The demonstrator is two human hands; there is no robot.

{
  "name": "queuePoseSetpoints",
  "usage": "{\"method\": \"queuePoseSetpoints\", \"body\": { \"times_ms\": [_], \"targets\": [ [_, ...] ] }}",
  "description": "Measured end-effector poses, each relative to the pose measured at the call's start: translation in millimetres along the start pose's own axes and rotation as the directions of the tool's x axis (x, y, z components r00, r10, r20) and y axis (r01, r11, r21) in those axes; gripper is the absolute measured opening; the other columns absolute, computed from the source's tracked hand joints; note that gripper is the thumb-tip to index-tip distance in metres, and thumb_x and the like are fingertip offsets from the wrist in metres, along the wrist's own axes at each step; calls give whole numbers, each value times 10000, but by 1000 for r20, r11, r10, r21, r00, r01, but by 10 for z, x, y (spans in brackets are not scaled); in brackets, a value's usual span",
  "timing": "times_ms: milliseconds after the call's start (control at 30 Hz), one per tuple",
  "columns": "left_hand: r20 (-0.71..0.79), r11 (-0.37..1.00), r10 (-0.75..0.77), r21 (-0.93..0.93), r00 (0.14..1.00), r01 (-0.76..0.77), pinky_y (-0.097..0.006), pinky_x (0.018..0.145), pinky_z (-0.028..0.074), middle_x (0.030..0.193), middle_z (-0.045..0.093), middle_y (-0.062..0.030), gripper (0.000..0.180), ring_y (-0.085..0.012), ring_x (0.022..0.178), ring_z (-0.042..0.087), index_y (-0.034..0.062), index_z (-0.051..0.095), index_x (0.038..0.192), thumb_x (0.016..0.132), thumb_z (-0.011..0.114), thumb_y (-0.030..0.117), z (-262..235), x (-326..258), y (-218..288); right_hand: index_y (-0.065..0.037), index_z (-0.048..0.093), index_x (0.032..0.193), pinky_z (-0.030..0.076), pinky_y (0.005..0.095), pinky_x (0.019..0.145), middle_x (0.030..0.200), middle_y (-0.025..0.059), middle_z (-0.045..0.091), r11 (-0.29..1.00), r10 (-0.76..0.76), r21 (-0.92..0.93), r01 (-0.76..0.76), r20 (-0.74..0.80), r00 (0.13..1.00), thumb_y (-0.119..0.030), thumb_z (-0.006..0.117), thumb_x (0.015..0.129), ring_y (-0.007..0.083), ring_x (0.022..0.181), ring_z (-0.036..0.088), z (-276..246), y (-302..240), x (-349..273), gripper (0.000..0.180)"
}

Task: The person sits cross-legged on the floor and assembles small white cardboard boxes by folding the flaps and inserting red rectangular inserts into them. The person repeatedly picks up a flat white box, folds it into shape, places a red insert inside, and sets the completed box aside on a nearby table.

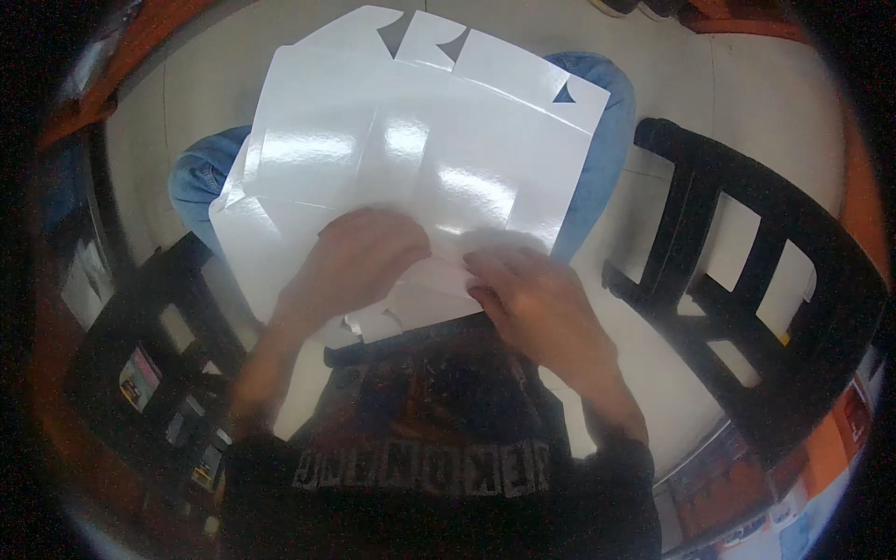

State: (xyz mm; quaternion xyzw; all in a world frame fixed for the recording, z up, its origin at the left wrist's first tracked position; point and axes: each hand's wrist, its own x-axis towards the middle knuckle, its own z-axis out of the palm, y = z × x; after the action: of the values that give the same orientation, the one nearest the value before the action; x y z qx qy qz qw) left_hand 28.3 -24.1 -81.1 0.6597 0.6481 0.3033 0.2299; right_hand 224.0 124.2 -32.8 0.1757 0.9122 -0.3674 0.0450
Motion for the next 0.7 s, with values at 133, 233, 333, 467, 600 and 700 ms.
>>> {"method": "queuePoseSetpoints", "body": {
  "times_ms": [133, 233, 333, 467, 600, 700],
  "targets": [
    [-171, 999, 27, -26, 985, -32, -370, 796, 583, 954, 714, -83, 173, -257, 873, 718, 36, 650, 982, 861, 765, 83, -17, -16, 13, -27, 735, 1010, 601, 353, 736, 957, 112, 764, 1000, -2, -17, 1, -78, 997, -14, 788, 826, 283, 852, 753, -102, -2, -56, 192],
    [-255, 1000, -3, -24, 967, -4, -373, 757, 596, 965, 724, -105, 198, -272, 867, 731, 35, 651, 978, 833, 785, 32, -72, -47, 33, -26, 739, 970, 603, 338, 733, 961, 113, 768, 998, -29, 50, 42, -236, 971, 32, 811, 780, 253, 899, 758, -138, 130, -207, 211],
    [-327, 998, -20, -58, 945, 1, -364, 688, 594, 958, 731, -125, 201, -281, 837, 736, 24, 647, 977, 830, 782, 2, -44, -60, 63, -19, 732, 922, 606, 366, 753, 967, 113, 761, 978, -184, 38, 203, -287, 940, 3, 840, 760, 274, 926, 749, -142, 185, -256, 196],
    [-336, 981, -174, -140, 926, 134, -348, 654, 583, 930, 729, -133, 182, -284, 784, 733, 10, 642, 976, 844, 767, -6, -39, -39, 93, -19, 732, 935, 604, 394, 787, 1076, 142, 733, 963, -239, 86, 255, -158, 958, -143, 891, 742, 302, 966, 732, -181, 152, -289, 279],
    [-277, 987, -158, -38, 948, 153, -343, 660, 584, 924, 724, -135, 161, -285, 772, 728, 12, 645, 969, 856, 760, 7, -56, -35, 146, -5, 727, 1072, 558, 431, 935, 1188, 128, 706, 962, 99, 269, -35, -230, 968, -244, 906, 728, 307, 1078, 695, -61, 157, -400, 456],
    [-292, 995, -91, 14, 952, 100, -372, 725, 599, 934, 716, -137, 159, -291, 852, 725, 19, 657, 955, 844, 770, 29, -1, -56, 169, -26, 721, 1171, 544, 422, 963, 1199, 119, 706, 987, 112, 137, -86, -193, 975, -196, 886, 759, 308, 1105, 684, -107, 9, -81, 476]
  ]
}}
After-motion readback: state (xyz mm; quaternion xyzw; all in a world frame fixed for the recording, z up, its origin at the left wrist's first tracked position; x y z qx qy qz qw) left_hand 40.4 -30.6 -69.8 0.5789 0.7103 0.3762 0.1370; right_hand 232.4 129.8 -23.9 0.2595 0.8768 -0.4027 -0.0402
